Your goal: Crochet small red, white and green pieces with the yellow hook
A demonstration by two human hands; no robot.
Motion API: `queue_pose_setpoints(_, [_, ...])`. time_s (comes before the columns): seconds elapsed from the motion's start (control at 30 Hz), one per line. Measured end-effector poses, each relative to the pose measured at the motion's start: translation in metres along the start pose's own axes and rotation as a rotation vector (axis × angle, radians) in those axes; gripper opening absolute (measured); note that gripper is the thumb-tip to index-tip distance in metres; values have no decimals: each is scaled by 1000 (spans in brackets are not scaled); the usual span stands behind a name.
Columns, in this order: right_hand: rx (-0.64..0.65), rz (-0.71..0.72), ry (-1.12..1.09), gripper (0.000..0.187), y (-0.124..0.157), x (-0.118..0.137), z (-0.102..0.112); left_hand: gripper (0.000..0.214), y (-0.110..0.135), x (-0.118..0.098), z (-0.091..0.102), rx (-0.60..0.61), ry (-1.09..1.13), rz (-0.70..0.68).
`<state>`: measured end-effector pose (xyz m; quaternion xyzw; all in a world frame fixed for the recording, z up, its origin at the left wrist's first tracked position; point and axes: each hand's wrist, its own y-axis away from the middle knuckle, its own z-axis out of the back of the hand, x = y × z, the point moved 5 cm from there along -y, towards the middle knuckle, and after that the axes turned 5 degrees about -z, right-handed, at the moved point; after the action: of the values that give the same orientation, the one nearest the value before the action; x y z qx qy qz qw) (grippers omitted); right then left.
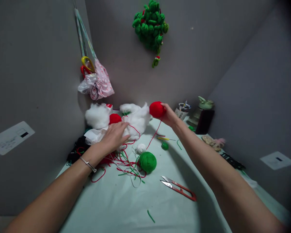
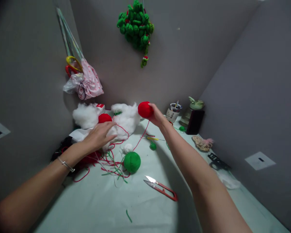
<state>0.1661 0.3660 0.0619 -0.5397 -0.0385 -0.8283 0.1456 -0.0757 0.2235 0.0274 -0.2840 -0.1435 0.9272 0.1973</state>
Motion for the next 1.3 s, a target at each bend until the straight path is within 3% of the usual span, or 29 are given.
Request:
queue_pose_setpoints(0.1, [196, 1, -192, 58, 30, 25, -36, 61, 0, -27, 14, -191, 114, -48])
queue_pose_setpoints(0.2, [348, 1, -314, 61, 60, 47, -78, 72, 4, -54, 23, -310, 220, -88])
queue_pose_setpoints(0.27, [425, -5, -354, 63, 79, 59, -99, 65, 7, -61, 30, -371, 277, -73])
queue_pose_setpoints(0.33, [554, 18, -310, 68, 98, 71, -111, 60, 12, -53, 40, -437, 329, 1])
queue_pose_setpoints(0.43, [583, 165, -163, 57, 117, 90, -104, 61, 22, -29, 52, -478, 414, 172])
queue_pose_setpoints(0.5, [514, 253, -133, 47, 121, 103, -91, 57, 30, -24, 53, -386, 487, 241])
queue_pose_setpoints(0.6, [404, 373, -109, 42, 116, 117, -78, 44, 44, -43, 48, -115, 614, 214])
queue_pose_setpoints(0.67, [353, 416, -78, 39, 113, 121, -78, 42, 51, -61, 52, -45, 740, 177])
queue_pose_setpoints(0.73, [384, 415, -35, 36, 118, 122, -85, 47, 54, -65, 67, -219, 929, 172])
queue_pose_setpoints(0.8, [495, 422, 32, 31, 132, 126, -95, 48, 55, -59, 82, -422, 906, 183])
queue_pose_setpoints(0.83, [551, 436, 61, 29, 141, 129, -99, 46, 55, -55, 84, -443, 866, 195])
queue_pose_setpoints(0.9, [638, 502, 126, 28, 155, 138, -101, 47, 57, -51, 79, -334, 824, 224])
queue_pose_setpoints(0.97, [633, 539, 82, 30, 158, 146, -97, 46, 62, -54, 69, -140, 870, 226])
queue_pose_setpoints(1.03, [598, 510, 4, 36, 152, 149, -92, 43, 65, -59, 72, -133, 957, 194])
queue_pose_setpoints(1.13, [634, 488, 25, 37, 149, 147, -94, 47, 64, -52, 100, -580, 971, 126])
queue_pose_setpoints(1.17, [675, 507, 56, 36, 150, 147, -96, 46, 61, -49, 103, -574, 886, 162])
queue_pose_setpoints(1.23, [713, 554, 77, 33, 151, 150, -98, 48, 55, -43, 100, -446, 806, 233])
queue_pose_setpoints(1.3, [662, 568, 2, 35, 145, 153, -96, 53, 53, -44, 89, -189, 845, 259])
